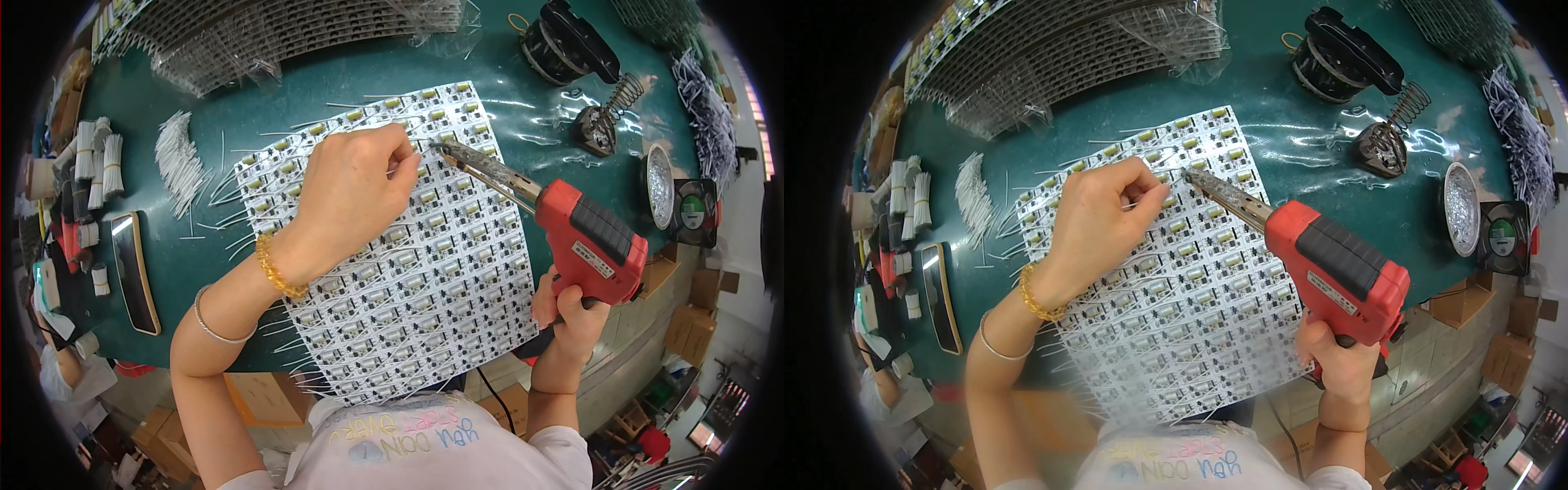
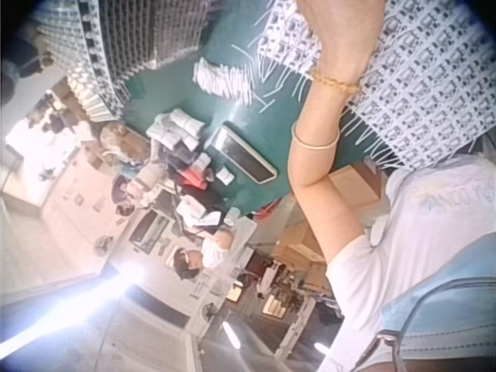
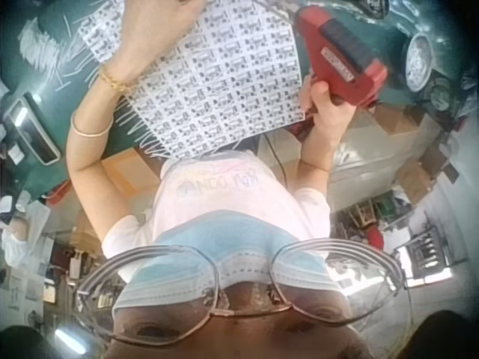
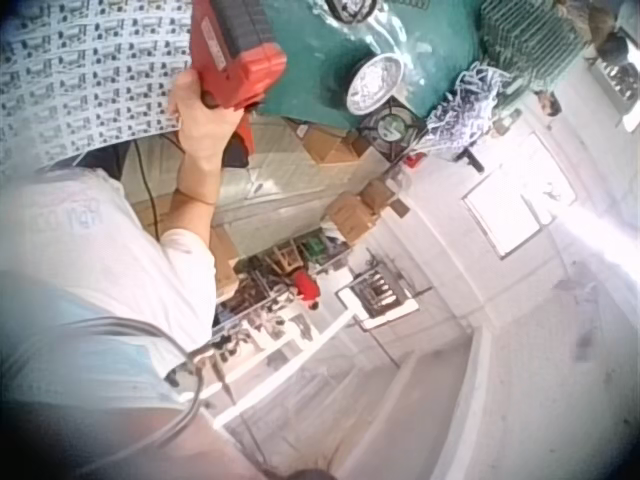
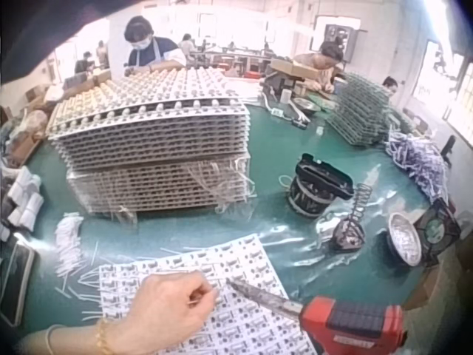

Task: The person uses a soldering iron to attach white wires to a large grid of LED modules on a green workbench. They systematically move across the panel, applying heat to secure the connections at various points on the circuit board.

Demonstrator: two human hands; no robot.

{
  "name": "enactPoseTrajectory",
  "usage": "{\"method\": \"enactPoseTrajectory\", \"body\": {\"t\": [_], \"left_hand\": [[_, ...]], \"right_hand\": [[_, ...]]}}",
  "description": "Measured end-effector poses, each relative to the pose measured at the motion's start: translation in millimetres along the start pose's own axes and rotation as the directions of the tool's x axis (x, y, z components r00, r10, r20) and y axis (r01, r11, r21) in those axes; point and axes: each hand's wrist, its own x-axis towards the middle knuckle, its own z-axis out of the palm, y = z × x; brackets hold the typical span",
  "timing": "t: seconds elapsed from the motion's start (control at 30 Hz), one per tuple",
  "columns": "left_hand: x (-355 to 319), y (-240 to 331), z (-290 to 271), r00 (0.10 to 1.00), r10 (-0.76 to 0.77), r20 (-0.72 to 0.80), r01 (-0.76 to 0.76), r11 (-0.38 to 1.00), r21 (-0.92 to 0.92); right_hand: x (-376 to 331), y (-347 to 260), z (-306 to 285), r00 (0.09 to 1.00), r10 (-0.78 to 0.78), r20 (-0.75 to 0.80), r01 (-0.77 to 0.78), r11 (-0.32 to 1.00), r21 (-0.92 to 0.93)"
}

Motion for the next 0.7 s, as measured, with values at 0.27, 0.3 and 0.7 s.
{"method": "enactPoseTrajectory", "body": {"t": [0.27, 0.3, 0.7], "left_hand": [[-1, -2, 3, 0.999, 0.025, -0.021, -0.025, 1.000, -0.004], [-1, -2, 3, 1.000, 0.023, -0.022, -0.023, 1.000, -0.001], [0, 14, -16, 0.995, -0.007, 0.098, 0.005, 1.000, 0.022]], "right_hand": [[0, -1, -1, 0.998, -0.051, -0.030, 0.051, 0.999, -0.001], [0, -1, 0, 0.999, -0.046, -0.024, 0.046, 0.999, 0.001], [-3, 2, -5, 0.993, -0.120, -0.002, 0.120, 0.993, 0.019]]}}
